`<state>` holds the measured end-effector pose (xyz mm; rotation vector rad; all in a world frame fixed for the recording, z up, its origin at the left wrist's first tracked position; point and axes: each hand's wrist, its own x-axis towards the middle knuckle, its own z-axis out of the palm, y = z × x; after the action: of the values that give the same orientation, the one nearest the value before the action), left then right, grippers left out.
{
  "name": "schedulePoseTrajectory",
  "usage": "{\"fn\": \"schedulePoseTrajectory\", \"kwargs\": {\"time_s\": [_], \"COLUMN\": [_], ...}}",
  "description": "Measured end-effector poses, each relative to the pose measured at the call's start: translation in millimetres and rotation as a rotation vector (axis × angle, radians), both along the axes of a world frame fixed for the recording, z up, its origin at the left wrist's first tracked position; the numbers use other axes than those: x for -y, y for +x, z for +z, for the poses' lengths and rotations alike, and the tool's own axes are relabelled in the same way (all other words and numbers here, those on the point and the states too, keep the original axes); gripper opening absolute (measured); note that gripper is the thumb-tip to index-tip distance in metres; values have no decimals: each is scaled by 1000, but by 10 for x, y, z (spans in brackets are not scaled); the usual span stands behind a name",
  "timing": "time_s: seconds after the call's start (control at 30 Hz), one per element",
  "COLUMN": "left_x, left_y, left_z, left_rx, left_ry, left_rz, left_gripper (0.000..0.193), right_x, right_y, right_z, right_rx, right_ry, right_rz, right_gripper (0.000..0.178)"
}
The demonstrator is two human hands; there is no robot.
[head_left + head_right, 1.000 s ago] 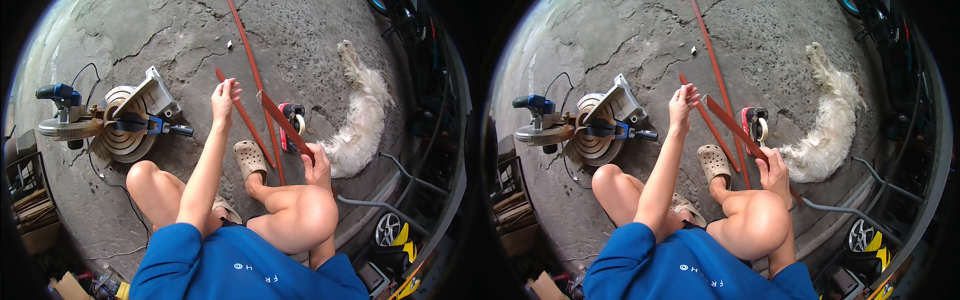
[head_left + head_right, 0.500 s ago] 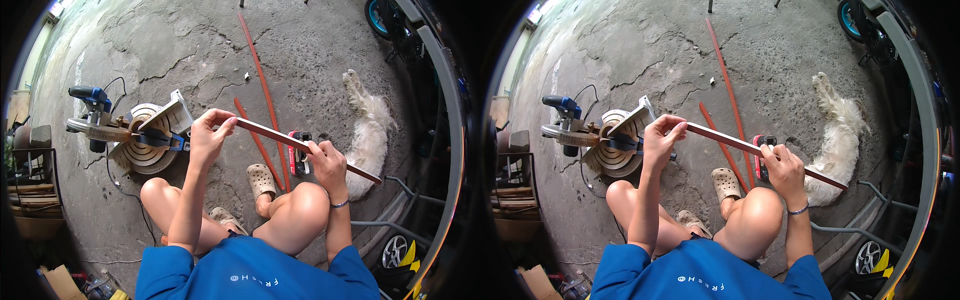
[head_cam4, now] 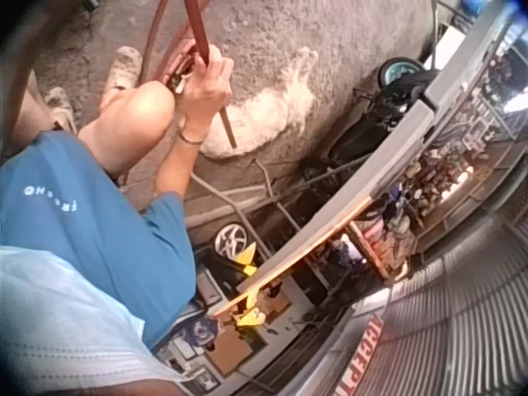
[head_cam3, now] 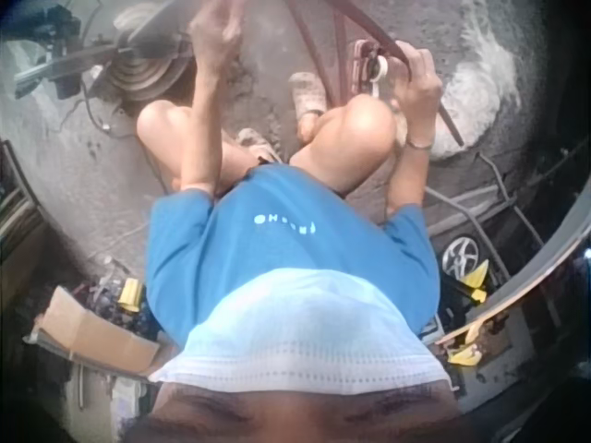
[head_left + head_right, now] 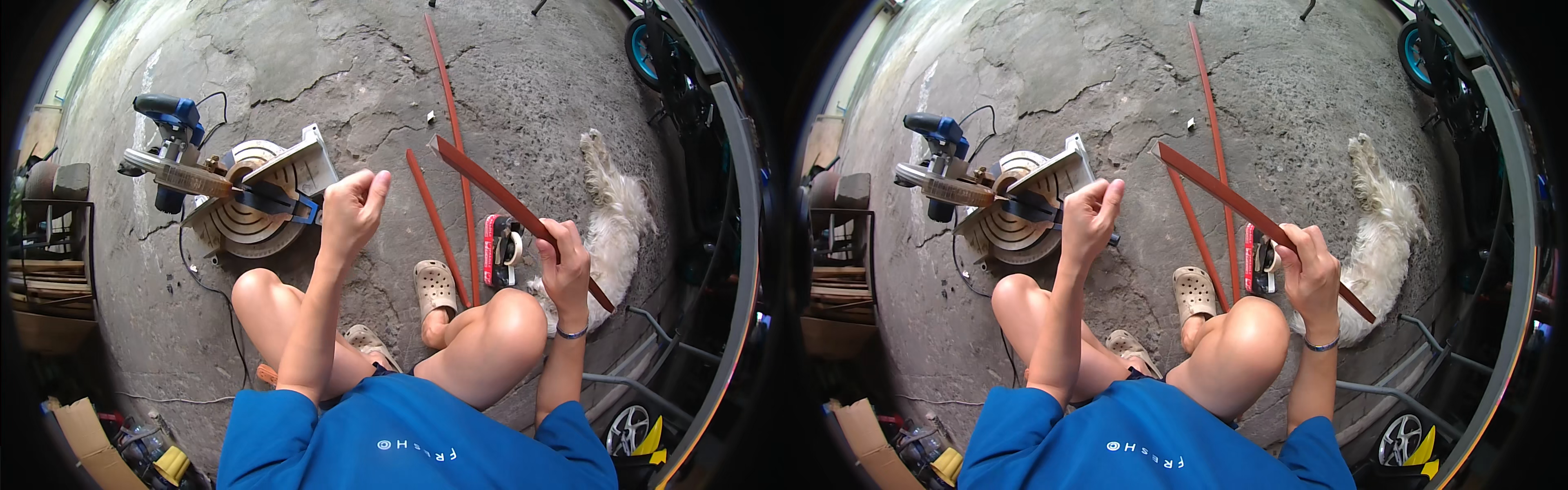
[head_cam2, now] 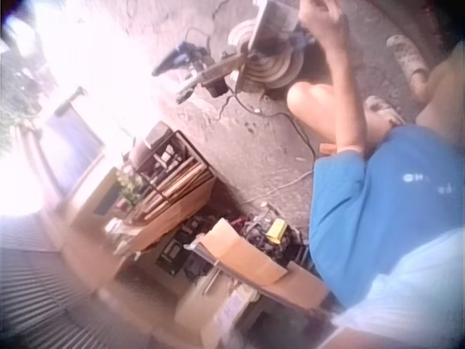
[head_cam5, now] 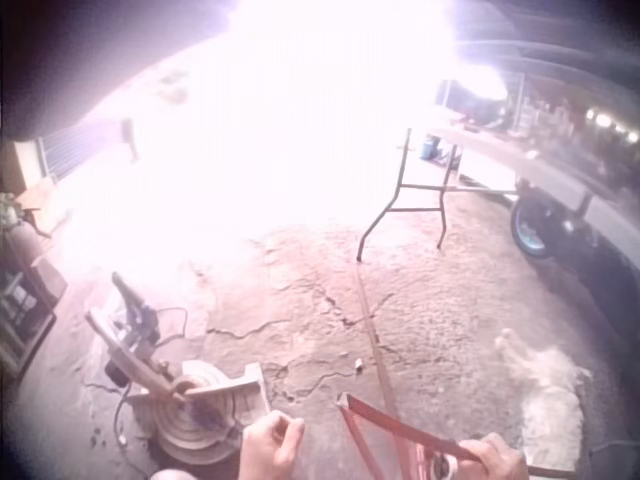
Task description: The person cuts sections of red molding using a miter saw, applies pieces of tape to the ends of the molding by hand, and lays the pieces on a white table.
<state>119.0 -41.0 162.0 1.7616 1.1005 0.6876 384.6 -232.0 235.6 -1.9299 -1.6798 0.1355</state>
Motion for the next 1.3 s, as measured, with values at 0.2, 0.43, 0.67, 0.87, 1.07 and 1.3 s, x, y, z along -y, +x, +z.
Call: {"fn": "schedulePoseTrajectory", "kwargs": {"time_s": [0.2,0.43,0.67,0.87,1.07,1.3], "left_x": [9,157,351,375,427,443], "left_y": [201,506,767,753,649,543], "left_z": [287,435,419,580,662,798], "left_rx": [497,847,1137,1035,1006,853], "left_ry": [-38,-422,-547,-267,-112,40], "left_rz": [-133,-116,-179,-143,-118,-118], "left_gripper": [41,39,30,22,28,31], "right_x": [6,42,-179,-780,-1109,-1147], "right_y": [-45,-57,-66,-237,-705,-765], "right_z": [32,-49,-102,582,929,1032], "right_rx": [-57,-456,-1009,-324,-98,-93], "right_ry": [-20,-193,-518,125,358,362], "right_rz": [51,57,82,177,392,444], "right_gripper": [23,25,28,10,15,13]}}
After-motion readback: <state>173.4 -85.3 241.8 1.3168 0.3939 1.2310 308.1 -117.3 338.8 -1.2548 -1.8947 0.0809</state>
